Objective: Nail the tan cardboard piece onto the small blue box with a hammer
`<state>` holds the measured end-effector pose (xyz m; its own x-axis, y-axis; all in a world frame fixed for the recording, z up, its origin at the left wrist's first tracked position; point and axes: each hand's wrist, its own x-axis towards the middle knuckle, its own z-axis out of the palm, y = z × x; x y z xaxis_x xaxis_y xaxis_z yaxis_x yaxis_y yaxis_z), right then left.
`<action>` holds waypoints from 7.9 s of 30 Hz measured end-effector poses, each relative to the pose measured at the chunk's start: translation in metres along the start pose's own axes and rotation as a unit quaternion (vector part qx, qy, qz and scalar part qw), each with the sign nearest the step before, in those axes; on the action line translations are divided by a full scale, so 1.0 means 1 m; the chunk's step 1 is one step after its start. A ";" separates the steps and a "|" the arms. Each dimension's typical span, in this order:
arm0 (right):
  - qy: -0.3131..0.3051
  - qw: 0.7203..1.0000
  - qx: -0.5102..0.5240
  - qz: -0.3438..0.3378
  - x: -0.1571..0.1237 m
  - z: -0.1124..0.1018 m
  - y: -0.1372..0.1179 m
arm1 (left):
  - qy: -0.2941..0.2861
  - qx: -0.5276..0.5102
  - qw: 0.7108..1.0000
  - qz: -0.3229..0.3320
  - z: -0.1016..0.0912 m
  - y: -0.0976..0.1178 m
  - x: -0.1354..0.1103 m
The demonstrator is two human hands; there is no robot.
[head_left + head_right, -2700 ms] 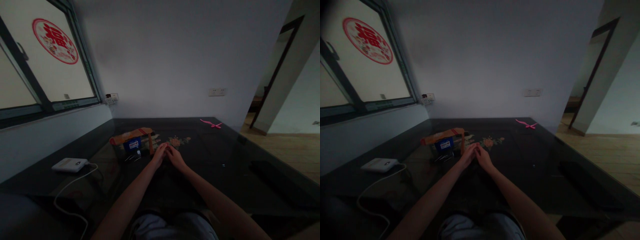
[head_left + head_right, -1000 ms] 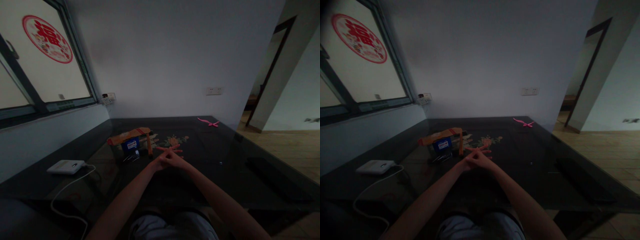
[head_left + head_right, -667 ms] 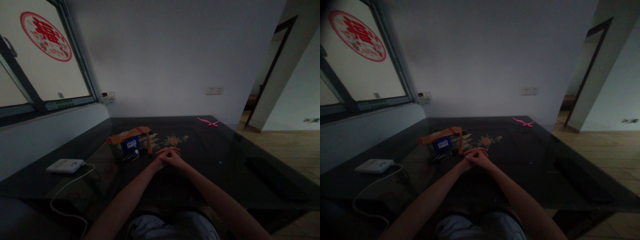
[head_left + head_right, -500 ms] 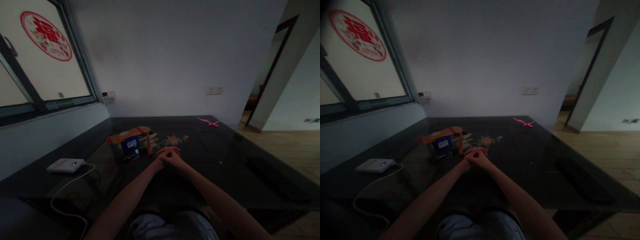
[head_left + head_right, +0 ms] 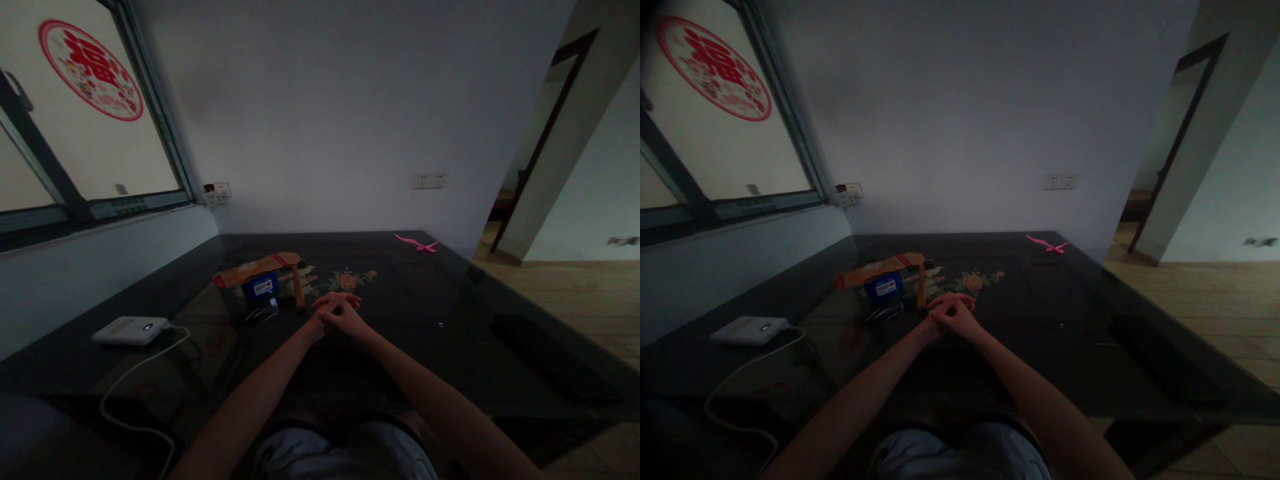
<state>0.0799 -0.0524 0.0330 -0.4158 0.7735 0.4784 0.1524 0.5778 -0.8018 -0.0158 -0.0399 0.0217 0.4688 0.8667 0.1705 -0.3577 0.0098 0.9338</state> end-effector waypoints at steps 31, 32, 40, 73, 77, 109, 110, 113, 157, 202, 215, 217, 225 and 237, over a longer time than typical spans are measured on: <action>-0.016 0.999 -0.026 0.012 0.000 -0.001 -0.001 | -0.002 -0.007 1.000 0.013 0.001 0.001 -0.001; -0.015 0.999 -0.027 0.009 0.000 -0.001 -0.001 | -0.001 -0.009 1.000 0.010 0.002 0.002 -0.001; -0.016 1.000 -0.025 0.008 0.000 -0.001 0.000 | -0.013 -0.004 0.999 0.030 0.002 0.002 -0.001; -0.028 0.999 -0.027 0.001 -0.001 -0.001 0.002 | -0.012 0.003 1.000 0.015 0.001 0.002 0.002; -0.025 0.999 -0.033 0.001 0.000 -0.001 0.002 | -0.015 0.009 1.000 0.020 0.001 0.002 0.002; -0.011 0.998 -0.057 -0.001 0.000 0.000 -0.003 | 0.019 0.008 1.000 -0.006 0.008 0.009 -0.001; -0.012 0.998 -0.058 0.000 0.000 -0.001 -0.003 | 0.016 0.006 1.000 -0.006 0.008 0.008 0.000; -0.012 0.998 -0.056 0.001 -0.001 -0.001 -0.003 | 0.008 0.004 1.000 0.001 0.006 0.007 0.000; -0.014 0.999 -0.050 0.012 -0.001 0.000 -0.003 | -0.027 0.001 1.000 0.012 0.001 0.005 0.000; -0.017 0.998 -0.061 0.006 0.000 0.000 -0.004 | -0.034 -0.018 0.999 0.019 -0.004 -0.002 0.004; -0.015 0.998 -0.064 0.015 0.000 0.001 -0.004 | -0.040 -0.016 0.999 0.019 -0.006 -0.001 0.004; -0.016 0.998 -0.065 0.012 0.000 0.000 -0.002 | -0.040 -0.015 0.999 0.014 -0.006 -0.001 0.004; -0.017 0.998 -0.064 0.007 0.000 0.000 -0.002 | -0.029 -0.016 0.999 0.005 -0.007 -0.005 0.007; -0.014 0.999 -0.050 0.010 -0.001 0.000 -0.003 | -0.037 -0.014 0.999 0.009 -0.004 0.000 0.004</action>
<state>0.0794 -0.0545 0.0347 -0.4370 0.7783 0.4509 0.2489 0.5864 -0.7708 -0.0170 -0.0341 0.0209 0.5206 0.8274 0.2108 -0.3882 0.0095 0.9215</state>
